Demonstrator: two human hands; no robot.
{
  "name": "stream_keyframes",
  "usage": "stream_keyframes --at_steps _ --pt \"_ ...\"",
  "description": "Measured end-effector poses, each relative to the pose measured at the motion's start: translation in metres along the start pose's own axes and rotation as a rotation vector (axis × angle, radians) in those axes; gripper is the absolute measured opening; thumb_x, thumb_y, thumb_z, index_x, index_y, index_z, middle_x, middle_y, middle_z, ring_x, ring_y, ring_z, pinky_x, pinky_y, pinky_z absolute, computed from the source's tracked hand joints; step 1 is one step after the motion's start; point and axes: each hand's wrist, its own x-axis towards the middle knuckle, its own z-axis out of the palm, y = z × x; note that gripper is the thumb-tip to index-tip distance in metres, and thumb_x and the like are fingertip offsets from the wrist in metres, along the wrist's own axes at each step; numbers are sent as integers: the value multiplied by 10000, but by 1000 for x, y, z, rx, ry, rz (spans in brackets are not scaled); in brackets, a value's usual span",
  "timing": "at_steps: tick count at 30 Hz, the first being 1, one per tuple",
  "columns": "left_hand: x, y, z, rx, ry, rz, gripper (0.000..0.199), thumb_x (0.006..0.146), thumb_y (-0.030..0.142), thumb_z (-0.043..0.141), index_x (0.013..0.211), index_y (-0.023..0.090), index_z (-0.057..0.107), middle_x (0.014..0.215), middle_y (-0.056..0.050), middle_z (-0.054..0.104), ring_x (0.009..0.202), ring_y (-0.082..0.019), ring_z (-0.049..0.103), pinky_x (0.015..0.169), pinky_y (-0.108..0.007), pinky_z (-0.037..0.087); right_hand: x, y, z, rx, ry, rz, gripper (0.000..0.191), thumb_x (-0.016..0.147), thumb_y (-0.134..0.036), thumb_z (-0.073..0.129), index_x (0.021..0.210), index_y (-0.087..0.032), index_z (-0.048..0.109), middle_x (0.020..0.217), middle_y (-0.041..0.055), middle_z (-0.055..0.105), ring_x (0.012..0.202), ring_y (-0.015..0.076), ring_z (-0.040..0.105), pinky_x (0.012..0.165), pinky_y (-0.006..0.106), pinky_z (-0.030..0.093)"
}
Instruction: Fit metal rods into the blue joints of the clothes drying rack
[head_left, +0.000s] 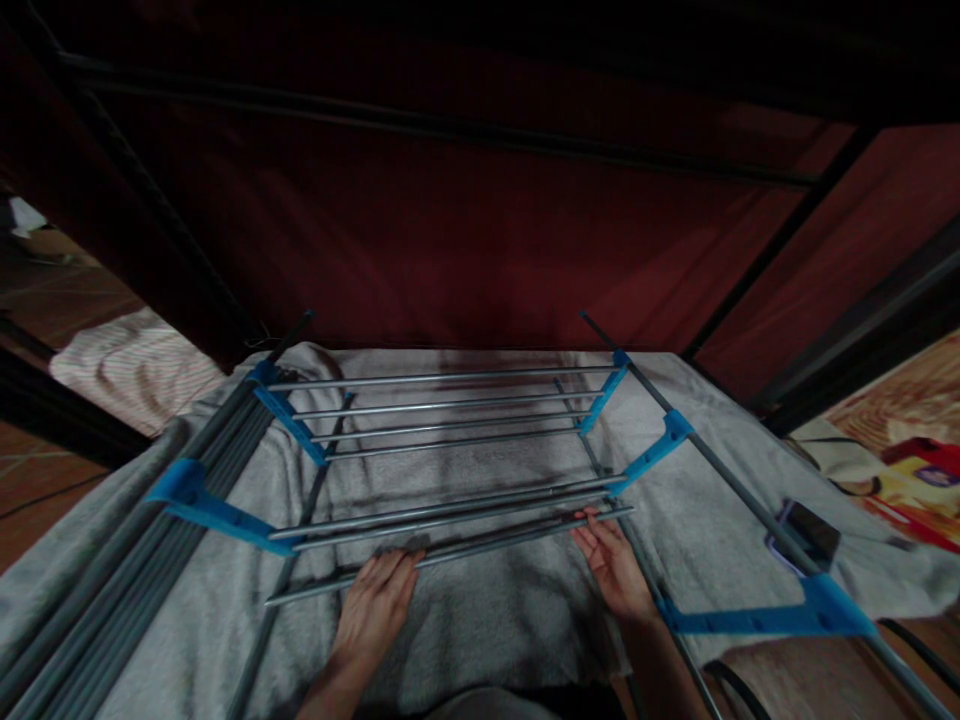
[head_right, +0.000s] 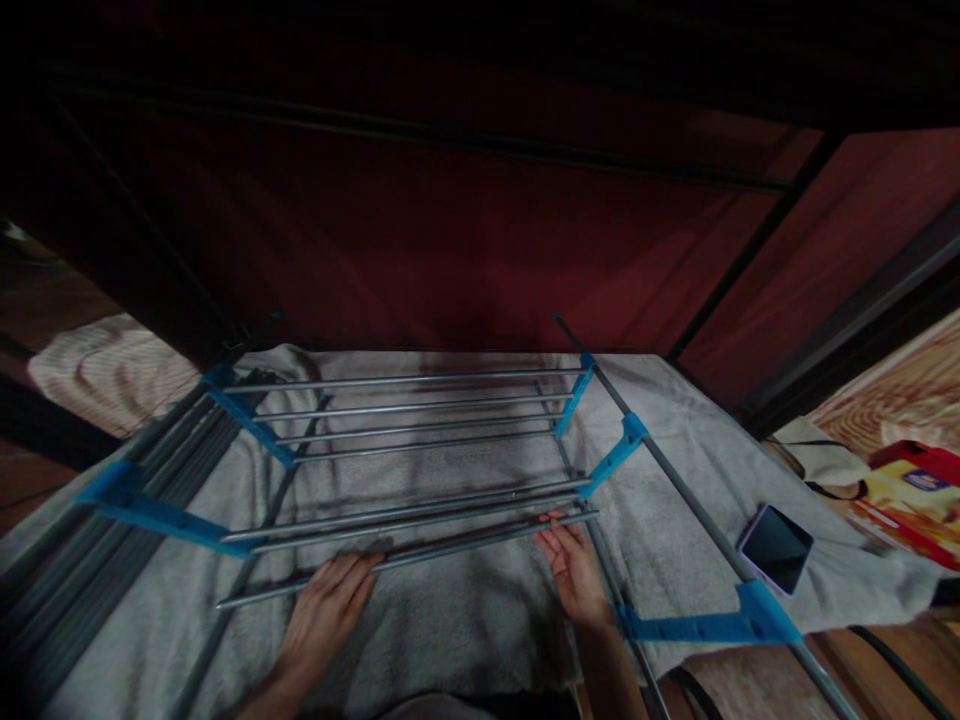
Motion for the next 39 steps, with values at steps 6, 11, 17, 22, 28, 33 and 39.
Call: stream_keyframes --at_steps 6,11,17,22,28,33,39 --pt "15 11 -21 -16 33 -3 283 1025 169 417 1112 213 682 938 -24 739 852 -167 675 853 -332 469 -9 -9 13 69 -23 24 264 652 -332 923 824 -265 735 970 -24 763 893 161 717 910 351 593" --pt "25 15 -35 -25 65 13 290 1030 169 420 1171 212 669 1004 -28 743 936 -172 674 919 -333 448 -12 -24 21 101 -17 -5 261 634 -303 931 777 -268 714 955 -41 762 911 162 724 883 329 609" --pt "41 13 -49 -27 115 52 255 1018 147 457 1156 190 666 996 -47 732 913 -181 662 866 -325 459 -14 -38 38 102 -31 -55 245 642 -282 923 751 -258 704 926 -28 763 877 168 725 884 335 609" --pt "49 12 -54 6 150 70 235 1013 136 466 1125 185 667 982 -51 734 898 -182 667 832 -325 465 -13 -41 50 80 -18 -60 229 650 -304 900 798 -280 727 930 -29 771 886 176 720 875 332 600" --pt "52 9 -52 42 146 23 235 1004 153 484 1137 219 667 1047 -60 721 899 -187 667 810 -319 507 -8 -43 57 39 -26 -89 215 674 -350 878 832 -282 749 915 -19 770 906 185 715 892 346 591" --pt "54 2 -44 51 136 -5 243 1000 177 480 1152 219 666 1132 -77 704 973 -197 672 863 -325 546 -3 -44 60 -23 -5 -118 214 685 -383 864 840 -305 739 955 7 766 928 212 705 886 391 587" --pt "57 -3 -40 35 103 -26 256 1003 205 473 1150 227 681 1153 -72 707 1011 -203 677 889 -333 548 0 -45 63 -9 4 -124 237 656 -372 878 823 -315 719 974 6 753 931 208 693 889 391 575"
